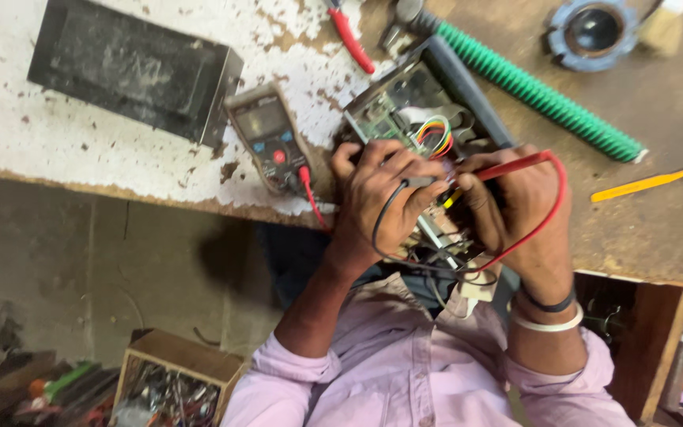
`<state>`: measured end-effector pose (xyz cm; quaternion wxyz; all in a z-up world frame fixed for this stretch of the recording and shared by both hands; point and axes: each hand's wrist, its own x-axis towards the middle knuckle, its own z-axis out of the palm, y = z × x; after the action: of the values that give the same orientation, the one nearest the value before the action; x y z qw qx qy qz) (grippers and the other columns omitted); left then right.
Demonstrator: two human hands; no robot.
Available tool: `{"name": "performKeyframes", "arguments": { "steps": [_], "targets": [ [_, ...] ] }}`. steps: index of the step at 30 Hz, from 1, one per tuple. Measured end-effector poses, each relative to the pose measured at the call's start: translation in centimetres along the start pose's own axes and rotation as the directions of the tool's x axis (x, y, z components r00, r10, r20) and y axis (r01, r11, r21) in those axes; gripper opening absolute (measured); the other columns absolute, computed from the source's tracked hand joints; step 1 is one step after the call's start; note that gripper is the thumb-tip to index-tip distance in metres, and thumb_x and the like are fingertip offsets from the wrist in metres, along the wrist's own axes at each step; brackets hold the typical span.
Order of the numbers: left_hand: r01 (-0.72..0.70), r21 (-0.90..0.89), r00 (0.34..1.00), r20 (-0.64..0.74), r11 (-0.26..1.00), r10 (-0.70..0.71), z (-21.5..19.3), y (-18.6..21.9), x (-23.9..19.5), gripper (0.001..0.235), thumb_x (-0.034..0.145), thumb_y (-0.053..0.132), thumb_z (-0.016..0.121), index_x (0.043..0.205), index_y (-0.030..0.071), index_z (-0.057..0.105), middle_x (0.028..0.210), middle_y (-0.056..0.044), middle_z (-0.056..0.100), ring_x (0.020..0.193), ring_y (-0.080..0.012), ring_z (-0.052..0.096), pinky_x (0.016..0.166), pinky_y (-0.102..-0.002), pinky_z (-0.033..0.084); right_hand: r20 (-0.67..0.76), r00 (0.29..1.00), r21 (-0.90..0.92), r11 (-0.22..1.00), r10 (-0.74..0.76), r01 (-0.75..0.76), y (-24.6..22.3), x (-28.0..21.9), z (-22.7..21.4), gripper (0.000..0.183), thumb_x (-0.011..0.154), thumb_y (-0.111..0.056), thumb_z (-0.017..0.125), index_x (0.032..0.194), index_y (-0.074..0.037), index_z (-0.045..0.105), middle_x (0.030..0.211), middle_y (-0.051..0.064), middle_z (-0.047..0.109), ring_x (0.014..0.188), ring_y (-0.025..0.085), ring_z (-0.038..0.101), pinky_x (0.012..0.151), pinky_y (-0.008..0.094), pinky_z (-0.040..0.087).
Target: The person uses a multimeter to test points on an exposed circuit board inside a disassembled electronic device. They repeatedly touch the red and black probes to various components and connectors while observing the multimeter display.
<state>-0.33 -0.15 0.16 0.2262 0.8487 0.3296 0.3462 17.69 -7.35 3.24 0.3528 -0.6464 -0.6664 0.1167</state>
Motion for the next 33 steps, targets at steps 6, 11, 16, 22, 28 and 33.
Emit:
{"name": "performKeyframes", "arguments": {
  "steps": [6,11,16,22,28,33],
  "targets": [
    [-0.025,0.010,1.000,-0.001,1.000,0.025,-0.15,0.04,0.32,0.023,0.103,0.036,0.060,0.099,0.017,0.072,0.098,0.001,0.068,0.109,-0.0222,0.059,0.099,-0.051,0.029,-0.021,0.999,0.004,1.000,0.028,-0.028,-0.26,0.19,-0.09,0.014,0.097,-0.017,0.073,0.099,-0.004,0.069,0.089,0.011,0.068,0.084,0.032,0.065,0.074,0.041,0.050],
    [-0.041,0.033,0.999,-0.014,0.999,0.042,-0.21,0.03,0.36,0.024,0.103,0.037,0.061,0.099,0.016,0.072,0.100,0.001,0.069,0.109,-0.0229,0.059,0.099,-0.051,0.030,-0.029,1.000,-0.032,0.999,0.004,-0.005,-0.15,0.27,-0.08,0.015,0.095,-0.019,0.074,0.098,-0.005,0.069,0.092,0.011,0.070,0.084,0.033,0.066,0.073,0.041,0.051],
    [-0.049,0.050,0.999,-0.018,0.998,0.050,-0.19,0.12,0.54,0.023,0.102,0.037,0.061,0.099,0.017,0.072,0.100,0.000,0.069,0.108,-0.0233,0.059,0.099,-0.051,0.030,-0.051,0.999,-0.038,0.999,0.001,-0.003,0.11,0.22,0.06,0.016,0.094,-0.019,0.074,0.097,-0.005,0.069,0.093,0.011,0.071,0.084,0.032,0.067,0.073,0.040,0.053],
    [-0.036,0.043,0.999,-0.009,0.998,0.036,-0.21,0.26,0.54,0.021,0.102,0.035,0.061,0.101,0.017,0.072,0.099,0.001,0.070,0.107,-0.0227,0.060,0.099,-0.051,0.030,-0.055,0.998,-0.046,0.999,-0.006,0.003,0.24,0.22,0.15,0.015,0.093,-0.019,0.074,0.098,-0.005,0.069,0.095,0.011,0.072,0.087,0.032,0.069,0.074,0.040,0.054],
    [-0.015,0.037,1.000,-0.011,0.999,0.016,0.07,-0.05,-0.01,0.020,0.102,0.035,0.062,0.102,0.018,0.073,0.104,0.001,0.071,0.111,-0.0225,0.061,0.100,-0.050,0.030,-0.026,0.999,-0.048,0.998,0.026,-0.028,-0.32,-0.01,0.23,0.011,0.095,-0.015,0.072,0.099,-0.005,0.071,0.090,0.011,0.071,0.086,0.032,0.068,0.075,0.042,0.052],
    [-0.017,0.010,0.999,-0.032,1.000,0.017,0.25,-0.28,-0.24,0.022,0.104,0.036,0.059,0.105,0.019,0.073,0.109,0.000,0.071,0.114,-0.0212,0.061,0.102,-0.049,0.030,-0.001,0.997,0.069,0.995,0.076,-0.076,-0.32,0.30,0.12,0.009,0.099,-0.011,0.069,0.101,-0.002,0.069,0.092,0.015,0.070,0.084,0.030,0.068,0.075,0.040,0.051]
  ]
}}
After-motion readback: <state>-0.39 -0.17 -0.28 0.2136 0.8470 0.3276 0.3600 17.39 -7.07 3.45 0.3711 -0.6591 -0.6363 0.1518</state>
